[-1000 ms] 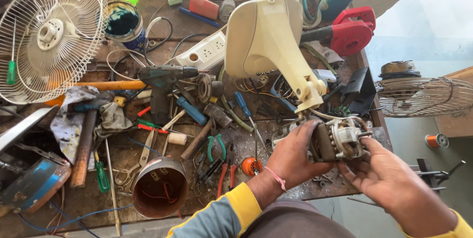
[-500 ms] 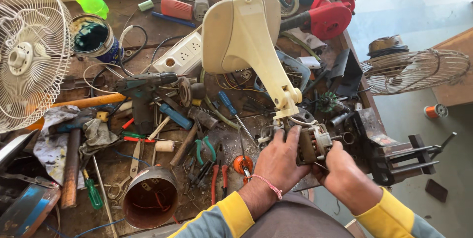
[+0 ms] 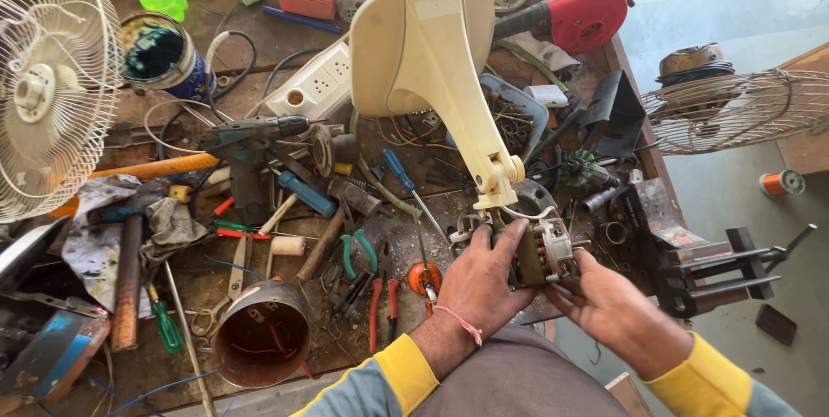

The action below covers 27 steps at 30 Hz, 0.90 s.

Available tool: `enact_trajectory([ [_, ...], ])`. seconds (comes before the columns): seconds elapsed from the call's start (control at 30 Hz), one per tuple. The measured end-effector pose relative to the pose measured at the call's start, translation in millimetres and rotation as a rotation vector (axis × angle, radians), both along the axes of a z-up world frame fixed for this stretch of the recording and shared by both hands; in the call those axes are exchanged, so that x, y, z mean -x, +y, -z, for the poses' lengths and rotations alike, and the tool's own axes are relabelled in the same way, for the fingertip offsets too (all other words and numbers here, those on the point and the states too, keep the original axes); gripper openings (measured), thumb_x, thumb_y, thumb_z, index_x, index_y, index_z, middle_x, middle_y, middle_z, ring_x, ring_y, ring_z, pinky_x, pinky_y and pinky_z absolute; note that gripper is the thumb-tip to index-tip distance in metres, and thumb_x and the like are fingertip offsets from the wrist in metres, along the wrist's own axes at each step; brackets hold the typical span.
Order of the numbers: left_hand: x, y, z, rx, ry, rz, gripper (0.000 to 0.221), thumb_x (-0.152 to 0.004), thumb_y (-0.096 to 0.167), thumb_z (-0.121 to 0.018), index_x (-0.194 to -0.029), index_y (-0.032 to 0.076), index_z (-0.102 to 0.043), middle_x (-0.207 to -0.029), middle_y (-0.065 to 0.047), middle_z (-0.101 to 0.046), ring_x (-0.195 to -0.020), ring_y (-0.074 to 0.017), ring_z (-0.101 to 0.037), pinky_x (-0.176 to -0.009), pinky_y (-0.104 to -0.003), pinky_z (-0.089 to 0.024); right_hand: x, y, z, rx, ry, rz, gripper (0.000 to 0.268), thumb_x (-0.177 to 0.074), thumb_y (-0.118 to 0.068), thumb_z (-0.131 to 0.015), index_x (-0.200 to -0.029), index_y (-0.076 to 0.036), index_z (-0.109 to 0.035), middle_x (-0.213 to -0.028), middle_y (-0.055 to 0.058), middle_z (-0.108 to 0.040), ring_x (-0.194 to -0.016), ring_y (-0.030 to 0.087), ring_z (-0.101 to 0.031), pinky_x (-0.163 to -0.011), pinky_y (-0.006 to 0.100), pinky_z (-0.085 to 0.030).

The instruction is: The person disassembles a small electric motor, inspects the internal components, and uses a power drill to remove screws. They then reassemble the motor and use pliers to adjust the wiring.

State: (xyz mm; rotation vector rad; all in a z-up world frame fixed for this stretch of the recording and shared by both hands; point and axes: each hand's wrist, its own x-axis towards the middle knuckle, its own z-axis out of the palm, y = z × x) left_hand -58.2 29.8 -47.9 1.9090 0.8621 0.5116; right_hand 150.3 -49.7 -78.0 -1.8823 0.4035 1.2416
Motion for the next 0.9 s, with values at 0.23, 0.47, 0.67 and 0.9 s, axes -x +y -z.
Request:
enact_trajectory([
  [0.23,-1,-1,2,0.001,0.002,-0.005,0.092,-0.071,0.029,-0.089,-0.15,0.018,-0.043,-0.122,-0.023,-0.054,-0.104,-0.041,-0.066,-0.083,-0.048,-0.057,-36,5,-27,-0.048,-0.025,-0.023,0.028,-0.106,-0.024,-0.049,-0.118,-0.001,-0.06,-0.109,0.013,-0.069,-0.097,0.024,-0.068,-0.086,0.037,-0.059],
  [0.47,1,-2,25,-0.001,-0.088,-0.01,0.108,-0.069,0.034,-0.09,-0.154,0.012,-0.028,-0.127,-0.025,-0.055,-0.108,-0.0449,-0.062,-0.091,-0.05,-0.052,-16,5,-61,-0.25,-1.036,-1.539,0.041,-0.076,-0.006,-0.074,-0.115,0.0,-0.064,-0.099,0.019,-0.069,-0.098,0.033,-0.067,-0.084,0.039,-0.055],
  [0.67,10,-1,51,0.041,-0.185,0.05,0.103,-0.076,0.034,-0.087,-0.158,0.019,-0.028,-0.149,-0.027,-0.049,-0.127,-0.0465,-0.059,-0.102,-0.048,-0.051,-2,25,-67,0.037,-0.864,-1.509,0.031,-0.077,-0.008,-0.077,-0.107,-0.005,-0.068,-0.093,0.018,-0.076,-0.092,0.034,-0.073,-0.079,0.041,-0.059],
  [0.9,11,1,50,0.066,-0.262,0.069,0.098,-0.072,0.031,-0.092,-0.153,0.024,-0.037,-0.147,-0.033,-0.04,-0.131,-0.0506,-0.051,-0.105,-0.049,-0.049,-2,19,-65,-0.102,-0.928,-1.534,0.031,-0.076,-0.007,-0.074,-0.106,-0.004,-0.066,-0.09,0.018,-0.075,-0.089,0.036,-0.071,-0.075,0.042,-0.058],
])
